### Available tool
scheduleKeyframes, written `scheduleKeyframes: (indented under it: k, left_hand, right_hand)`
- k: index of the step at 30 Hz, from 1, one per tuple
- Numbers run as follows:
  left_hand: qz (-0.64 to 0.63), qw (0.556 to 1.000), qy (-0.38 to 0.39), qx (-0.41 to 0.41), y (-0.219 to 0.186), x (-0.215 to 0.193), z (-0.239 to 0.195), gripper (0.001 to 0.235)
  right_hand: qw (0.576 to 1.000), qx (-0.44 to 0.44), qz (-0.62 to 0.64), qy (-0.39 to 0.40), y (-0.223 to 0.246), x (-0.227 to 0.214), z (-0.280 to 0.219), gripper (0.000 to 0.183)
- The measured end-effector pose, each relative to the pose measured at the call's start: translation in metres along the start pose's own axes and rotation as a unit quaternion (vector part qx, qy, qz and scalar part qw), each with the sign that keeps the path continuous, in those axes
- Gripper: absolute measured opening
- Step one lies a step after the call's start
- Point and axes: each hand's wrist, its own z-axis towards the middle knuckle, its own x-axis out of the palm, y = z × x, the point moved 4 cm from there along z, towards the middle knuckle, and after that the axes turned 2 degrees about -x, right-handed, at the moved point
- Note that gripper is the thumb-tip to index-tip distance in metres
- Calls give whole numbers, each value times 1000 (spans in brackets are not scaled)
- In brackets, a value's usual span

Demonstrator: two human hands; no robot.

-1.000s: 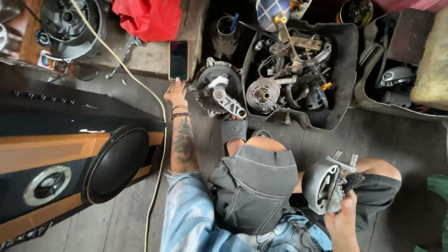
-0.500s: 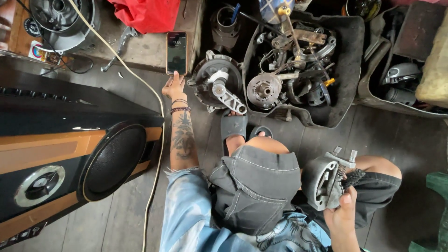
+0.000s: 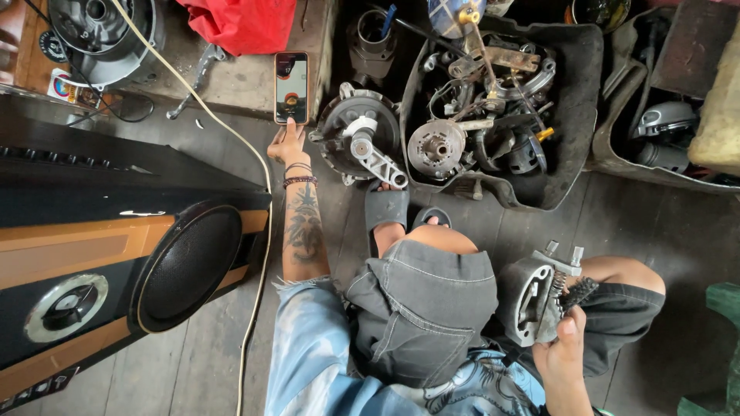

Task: Cleaning and inspecting a motorcycle engine component using a small tool in a workshop environment.

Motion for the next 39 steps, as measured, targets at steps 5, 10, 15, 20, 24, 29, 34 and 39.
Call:
scheduleKeyframes:
  k: [5, 10, 15, 20, 24, 29, 34, 39]
  left_hand:
    - [71, 994, -76, 13, 7, 1, -15, 69]
    - [89, 992, 13, 88, -32, 19, -138, 108]
    - [142, 837, 484, 213, -158, 62, -377, 57]
    - [195, 734, 629, 169, -233, 41, -544, 94]
    - [207, 676, 684, 181, -194, 47, -602, 114]
    - [62, 779, 624, -3, -157, 36, -585, 70]
    - [-65, 766, 616, -171, -131, 28, -583, 47]
    - [-199, 749, 561, -290, -126, 27, -588, 50]
  right_hand:
    - [1000, -10, -10, 10, 12, 26, 1, 88]
    - [998, -54, 28, 24, 20, 26, 19, 72]
    - [990, -112, 17, 87, 75, 99, 19, 82]
    - [979, -177, 15, 98, 93, 99, 17, 78]
    - [930, -300, -170, 130, 129, 152, -19, 58]
    - [811, -343, -465, 92, 184, 204, -58, 79]
    - [897, -320, -287, 104, 197, 230, -87, 48]
    - [790, -443, -423, -1, 203, 229, -107, 34]
